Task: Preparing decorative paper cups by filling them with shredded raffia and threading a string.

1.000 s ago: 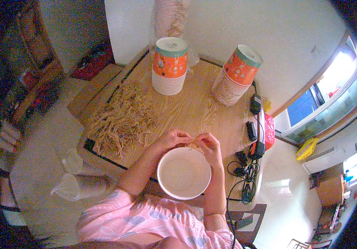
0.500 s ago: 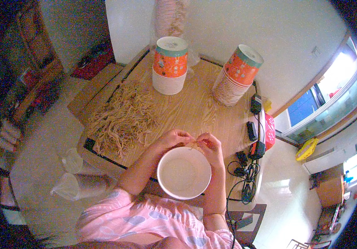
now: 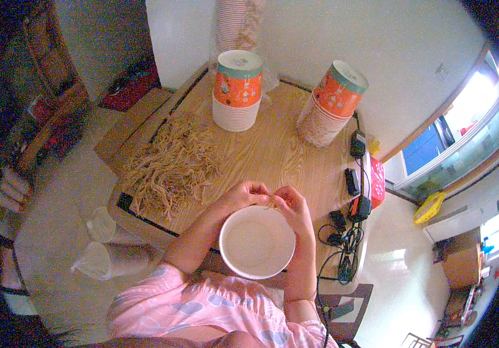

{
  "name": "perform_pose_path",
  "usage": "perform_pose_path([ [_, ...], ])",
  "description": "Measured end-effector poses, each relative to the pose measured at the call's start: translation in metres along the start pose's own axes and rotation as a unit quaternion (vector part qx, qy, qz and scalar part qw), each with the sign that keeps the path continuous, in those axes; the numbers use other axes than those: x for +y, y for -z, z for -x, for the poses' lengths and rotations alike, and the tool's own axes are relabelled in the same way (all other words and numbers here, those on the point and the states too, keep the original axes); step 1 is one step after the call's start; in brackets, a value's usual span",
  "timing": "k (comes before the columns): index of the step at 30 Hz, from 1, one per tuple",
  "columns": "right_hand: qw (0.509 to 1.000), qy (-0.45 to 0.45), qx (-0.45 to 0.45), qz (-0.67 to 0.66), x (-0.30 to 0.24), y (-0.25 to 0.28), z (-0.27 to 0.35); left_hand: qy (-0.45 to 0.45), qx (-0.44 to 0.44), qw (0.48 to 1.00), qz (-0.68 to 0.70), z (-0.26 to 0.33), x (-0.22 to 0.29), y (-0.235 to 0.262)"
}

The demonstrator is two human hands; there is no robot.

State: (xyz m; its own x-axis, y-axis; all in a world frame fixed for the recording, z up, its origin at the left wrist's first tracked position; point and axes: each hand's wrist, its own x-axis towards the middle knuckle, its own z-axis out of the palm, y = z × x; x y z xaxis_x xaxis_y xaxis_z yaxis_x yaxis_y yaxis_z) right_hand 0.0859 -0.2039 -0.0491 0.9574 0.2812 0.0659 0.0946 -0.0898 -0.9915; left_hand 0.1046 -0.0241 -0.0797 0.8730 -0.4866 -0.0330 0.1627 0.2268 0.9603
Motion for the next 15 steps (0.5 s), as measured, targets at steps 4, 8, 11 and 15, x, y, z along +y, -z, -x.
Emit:
perform_pose_path([
  [4,0.998,-0.015,0.015,0.053,-0.010,-0.002,0.003,-0.028,0.013,0.999,-0.032,0.001,-0.002,0.000],
  [8,0.999,0.003,0.024,0.035,-0.012,-0.004,0.003,0.003,0.021,1.000,-0.017,0.002,0.003,0.001],
  [11,0.999,0.001,0.031,0.014,-0.017,-0.008,0.004,0.015,0.023,1.000,-0.010,0.002,0.003,0.004],
  [15,1.000,0.011,0.020,-0.009,-0.016,-0.008,0.005,0.003,0.039,0.999,-0.034,0.005,0.012,0.000],
])
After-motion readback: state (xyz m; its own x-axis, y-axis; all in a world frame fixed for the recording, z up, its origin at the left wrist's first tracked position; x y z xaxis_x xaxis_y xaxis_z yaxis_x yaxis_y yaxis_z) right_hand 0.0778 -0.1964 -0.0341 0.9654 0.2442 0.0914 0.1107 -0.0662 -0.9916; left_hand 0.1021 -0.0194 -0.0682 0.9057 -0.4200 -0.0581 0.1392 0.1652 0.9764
